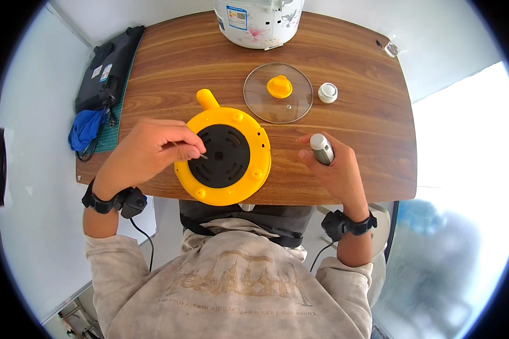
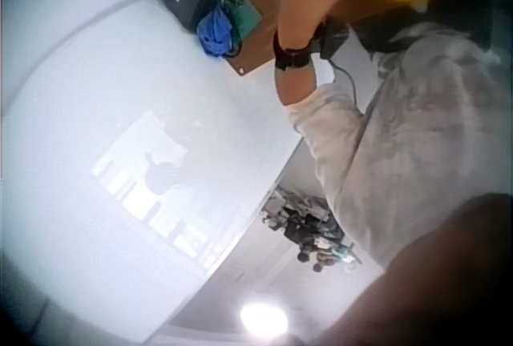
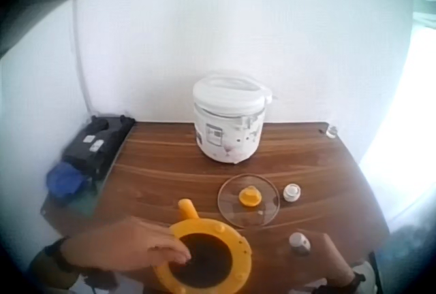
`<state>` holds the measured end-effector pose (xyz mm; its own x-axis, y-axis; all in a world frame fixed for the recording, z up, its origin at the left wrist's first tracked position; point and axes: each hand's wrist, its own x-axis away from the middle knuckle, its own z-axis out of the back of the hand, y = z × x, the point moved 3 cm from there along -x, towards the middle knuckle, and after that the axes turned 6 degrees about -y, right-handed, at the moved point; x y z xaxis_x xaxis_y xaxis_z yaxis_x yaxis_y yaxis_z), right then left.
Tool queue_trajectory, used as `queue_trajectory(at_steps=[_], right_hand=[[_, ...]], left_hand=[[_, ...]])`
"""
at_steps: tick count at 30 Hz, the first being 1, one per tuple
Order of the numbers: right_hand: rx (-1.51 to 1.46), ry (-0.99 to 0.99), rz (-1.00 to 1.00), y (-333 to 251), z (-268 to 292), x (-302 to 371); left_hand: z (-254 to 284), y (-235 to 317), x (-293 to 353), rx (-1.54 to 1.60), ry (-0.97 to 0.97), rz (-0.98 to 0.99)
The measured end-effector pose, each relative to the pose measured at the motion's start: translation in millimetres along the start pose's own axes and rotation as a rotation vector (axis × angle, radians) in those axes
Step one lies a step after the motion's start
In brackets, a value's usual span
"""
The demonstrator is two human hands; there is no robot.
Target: The person uses a screwdriver to tighten screws on the bottom of a yellow pot, then places a glass lid on top. They then pick up a black appliance and place it on the table.
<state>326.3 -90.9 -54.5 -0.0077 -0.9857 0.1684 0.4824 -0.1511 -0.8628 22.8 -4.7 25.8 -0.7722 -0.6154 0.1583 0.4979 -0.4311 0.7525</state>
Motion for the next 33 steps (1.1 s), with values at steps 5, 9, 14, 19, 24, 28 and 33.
queue_trajectory(at_steps=[5, 9, 14, 19, 24, 28, 33], right_hand=[[-0.001, 0.012, 0.004, 5.9, 0.6, 2.4], [0.023, 0.031, 0.033, 8.4, 0.5, 3.7], [0.011, -0.001, -0.076, 5.3, 2.6, 3.8], [0.007, 0.002, -0.065, 7.6, 1.9, 3.1], [0.009, -0.011, -0.090, 5.3, 1.5, 2.9], [0.026, -0.005, -0.051, 6.0, 1.4, 4.1], [0.045, -0.012, -0.043, 4.2, 1.3, 4.7]], left_hand=[[-10.3, 2.8, -7.3, -0.127, 0.011, -0.079], [-12.9, 1.6, -11.5, -0.115, 0.039, -0.051], [-16.0, -0.6, -14.0, -0.146, -0.012, 0.036], [-25.4, -1.5, -13.0, -0.173, 0.020, -0.003], [-29.3, 0.3, -11.5, -0.257, 0.057, -0.060], [-34.0, -1.3, -9.6, -0.346, 0.054, -0.056], [-35.2, 5.1, -7.4, -0.399, 0.062, -0.141]])
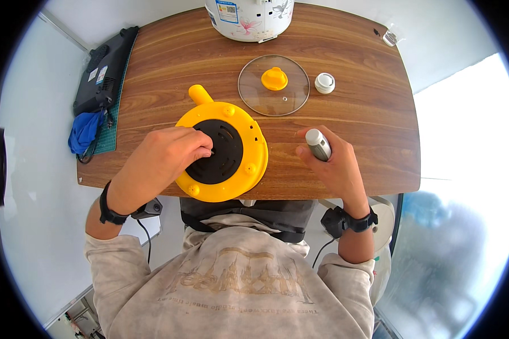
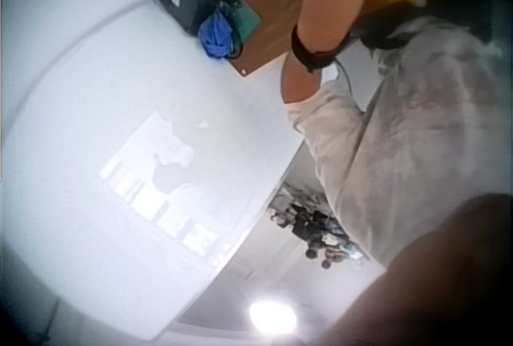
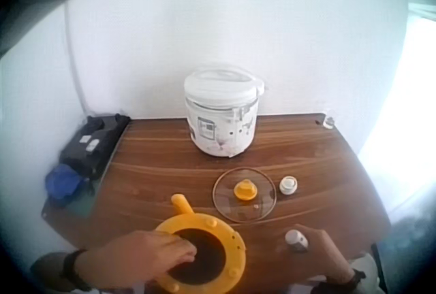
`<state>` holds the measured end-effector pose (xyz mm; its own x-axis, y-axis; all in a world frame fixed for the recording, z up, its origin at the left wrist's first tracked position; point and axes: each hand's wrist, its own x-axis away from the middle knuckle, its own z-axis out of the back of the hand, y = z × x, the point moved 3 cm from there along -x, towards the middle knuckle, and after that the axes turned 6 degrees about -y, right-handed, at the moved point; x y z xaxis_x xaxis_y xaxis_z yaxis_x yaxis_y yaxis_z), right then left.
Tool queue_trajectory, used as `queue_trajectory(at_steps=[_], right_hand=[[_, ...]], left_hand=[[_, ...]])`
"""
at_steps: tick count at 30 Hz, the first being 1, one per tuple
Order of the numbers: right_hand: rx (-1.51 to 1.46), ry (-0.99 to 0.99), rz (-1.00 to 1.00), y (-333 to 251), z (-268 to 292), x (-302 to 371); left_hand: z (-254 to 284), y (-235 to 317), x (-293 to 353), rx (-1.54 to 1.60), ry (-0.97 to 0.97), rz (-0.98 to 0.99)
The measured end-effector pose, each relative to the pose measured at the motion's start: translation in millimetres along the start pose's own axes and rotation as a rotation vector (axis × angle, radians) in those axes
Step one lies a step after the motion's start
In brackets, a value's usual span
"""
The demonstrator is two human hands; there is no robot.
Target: The person uses a screwdriver to tighten screws on the bottom of a yellow pot, then places a glass lid on top. They then pick up a black appliance and place it on the table.
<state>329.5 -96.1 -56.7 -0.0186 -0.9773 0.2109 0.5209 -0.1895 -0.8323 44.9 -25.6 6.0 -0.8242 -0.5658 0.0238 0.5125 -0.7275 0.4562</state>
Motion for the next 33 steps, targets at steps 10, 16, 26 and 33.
queue_trajectory(at_steps=[10, 16, 26, 33], right_hand=[[0.017, -0.020, -0.029, -0.7, 0.0, 2.9], [0.020, -0.009, 0.008, -0.9, -0.2, 4.8], [0.010, -0.005, 0.051, 2.1, -2.0, 6.0], [0.028, -0.001, 0.068, 1.4, -2.1, 6.8]], left_hand=[[-6.0, 6.1, 2.6, -0.145, 0.071, -0.050], [-8.5, 8.0, 2.4, -0.184, 0.095, -0.057], [-8.3, 7.8, 2.6, -0.202, 0.110, -0.057], [-11.7, 5.2, 1.5, -0.220, 0.116, -0.053]])
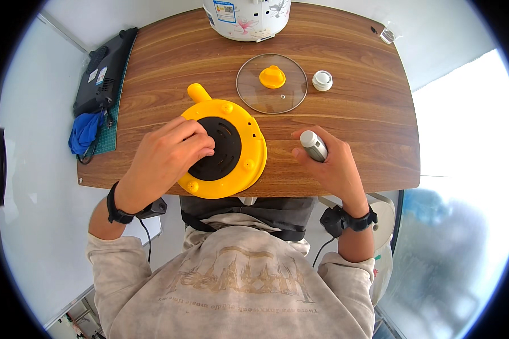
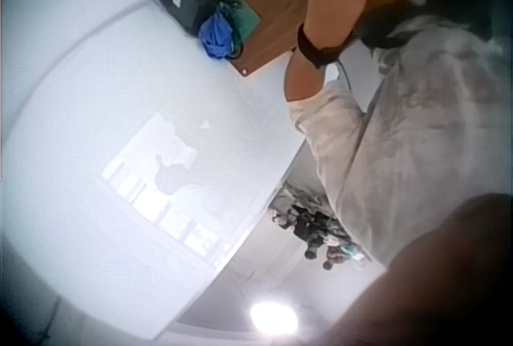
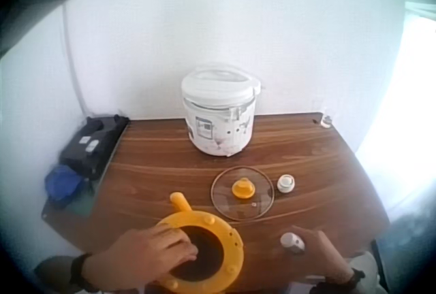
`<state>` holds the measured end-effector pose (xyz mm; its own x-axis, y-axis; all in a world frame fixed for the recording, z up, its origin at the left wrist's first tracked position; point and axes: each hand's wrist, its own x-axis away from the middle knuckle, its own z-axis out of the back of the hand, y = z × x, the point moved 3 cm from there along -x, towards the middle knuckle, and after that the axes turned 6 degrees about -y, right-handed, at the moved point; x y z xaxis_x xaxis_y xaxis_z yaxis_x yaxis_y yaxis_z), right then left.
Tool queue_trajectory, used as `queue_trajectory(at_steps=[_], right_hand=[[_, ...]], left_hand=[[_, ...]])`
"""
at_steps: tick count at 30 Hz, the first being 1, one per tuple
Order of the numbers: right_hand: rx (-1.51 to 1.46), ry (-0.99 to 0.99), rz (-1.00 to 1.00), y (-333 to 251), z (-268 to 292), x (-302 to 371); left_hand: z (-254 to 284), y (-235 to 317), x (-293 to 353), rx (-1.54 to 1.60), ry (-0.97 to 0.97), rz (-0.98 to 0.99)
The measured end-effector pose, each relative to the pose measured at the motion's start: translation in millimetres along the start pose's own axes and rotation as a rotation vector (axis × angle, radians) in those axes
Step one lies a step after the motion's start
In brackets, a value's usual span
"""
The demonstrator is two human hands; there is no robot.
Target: The person uses a screwdriver to tighten screws on the bottom of a yellow pot, then places a glass lid on top. They then pick up a black appliance and place it on the table.
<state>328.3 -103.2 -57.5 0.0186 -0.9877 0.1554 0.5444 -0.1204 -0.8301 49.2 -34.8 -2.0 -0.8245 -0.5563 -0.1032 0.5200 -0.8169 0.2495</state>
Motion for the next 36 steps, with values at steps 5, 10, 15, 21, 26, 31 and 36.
queue_trajectory(at_steps=[5, 10, 15, 21, 26, 31, 36], right_hand=[[-0.006, -0.019, -0.032, -0.5, -0.5, 0.4], [0.002, -0.014, -0.011, -0.4, -0.2, 0.7], [-0.006, -0.020, -0.020, 0.3, -0.8, 0.3], [0.007, -0.011, -0.005, -0.4, -0.6, 0.8], [0.000, -0.025, -0.029, -2.3, -0.5, 0.6], [0.004, -0.019, -0.018, -2.8, -1.5, 0.8], [-0.004, -0.020, -0.013, -2.4, -2.5, 2.1]], left_hand=[[-1.8, 0.2, -0.1, 0.000, 0.003, -0.002], [-4.0, -2.4, 0.6, 0.034, 0.012, 0.001], [-1.3, -5.1, -1.2, 0.078, 0.015, -0.021], [0.1, -9.4, 0.8, 0.116, 0.011, -0.014], [1.3, -12.3, 1.0, 0.123, 0.061, -0.035], [4.9, -9.6, 0.9, 0.132, 0.014, -0.027], [3.1, -6.6, -0.3, 0.125, -0.012, 0.013]])
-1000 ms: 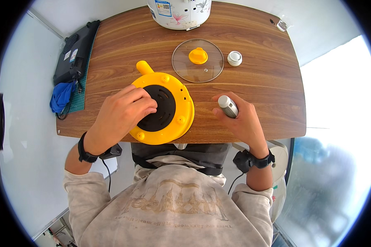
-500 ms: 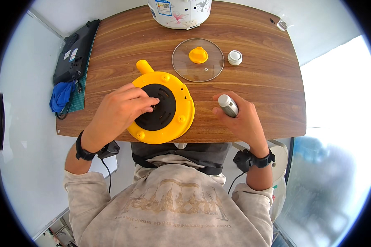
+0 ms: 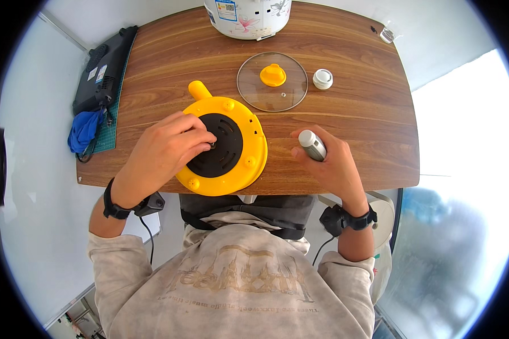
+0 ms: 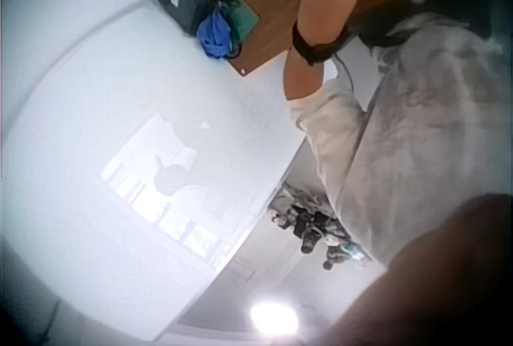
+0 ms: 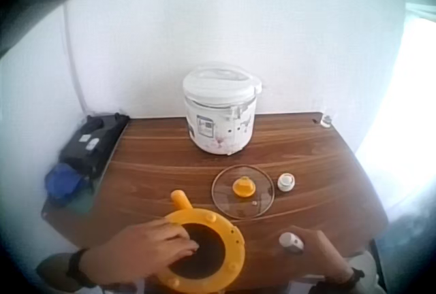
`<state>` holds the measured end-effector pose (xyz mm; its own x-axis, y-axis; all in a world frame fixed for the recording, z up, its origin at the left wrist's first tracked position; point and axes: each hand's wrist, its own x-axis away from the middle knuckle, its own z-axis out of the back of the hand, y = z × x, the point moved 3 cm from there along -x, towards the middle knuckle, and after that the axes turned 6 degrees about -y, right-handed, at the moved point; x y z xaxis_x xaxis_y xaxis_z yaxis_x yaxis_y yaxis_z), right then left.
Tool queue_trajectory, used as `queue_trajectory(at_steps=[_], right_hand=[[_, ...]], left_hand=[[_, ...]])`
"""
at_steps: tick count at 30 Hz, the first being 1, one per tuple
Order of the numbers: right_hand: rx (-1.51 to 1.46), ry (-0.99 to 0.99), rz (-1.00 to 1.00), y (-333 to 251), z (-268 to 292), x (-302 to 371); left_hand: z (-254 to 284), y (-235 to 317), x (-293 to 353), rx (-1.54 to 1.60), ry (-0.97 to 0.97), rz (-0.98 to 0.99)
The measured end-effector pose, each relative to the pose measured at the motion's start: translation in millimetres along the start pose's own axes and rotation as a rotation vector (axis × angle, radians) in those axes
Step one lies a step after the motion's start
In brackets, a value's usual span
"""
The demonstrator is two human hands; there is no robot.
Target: The person uses a screwdriver to tighten screws on the bottom of a yellow pot, then places a glass lid on top. They then pick up a black appliance and place it on the table.
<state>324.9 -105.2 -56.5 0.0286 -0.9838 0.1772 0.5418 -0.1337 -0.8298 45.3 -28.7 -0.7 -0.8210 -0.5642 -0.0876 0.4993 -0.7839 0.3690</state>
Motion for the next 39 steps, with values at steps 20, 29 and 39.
queue_trajectory(at_steps=[20, 29, 39], right_hand=[[0.008, 0.007, 0.020, 0.3, 0.3, 3.4], [0.000, 0.010, 0.007, 0.8, 1.4, 4.8], [-0.005, 0.006, -0.008, -6.5, 4.0, 7.4]], left_hand=[[2.9, 3.1, -1.7, -0.054, -0.062, 0.010], [5.5, -2.7, -8.5, -0.043, -0.121, 0.067], [9.6, -4.9, -5.3, 0.033, -0.201, 0.082]])
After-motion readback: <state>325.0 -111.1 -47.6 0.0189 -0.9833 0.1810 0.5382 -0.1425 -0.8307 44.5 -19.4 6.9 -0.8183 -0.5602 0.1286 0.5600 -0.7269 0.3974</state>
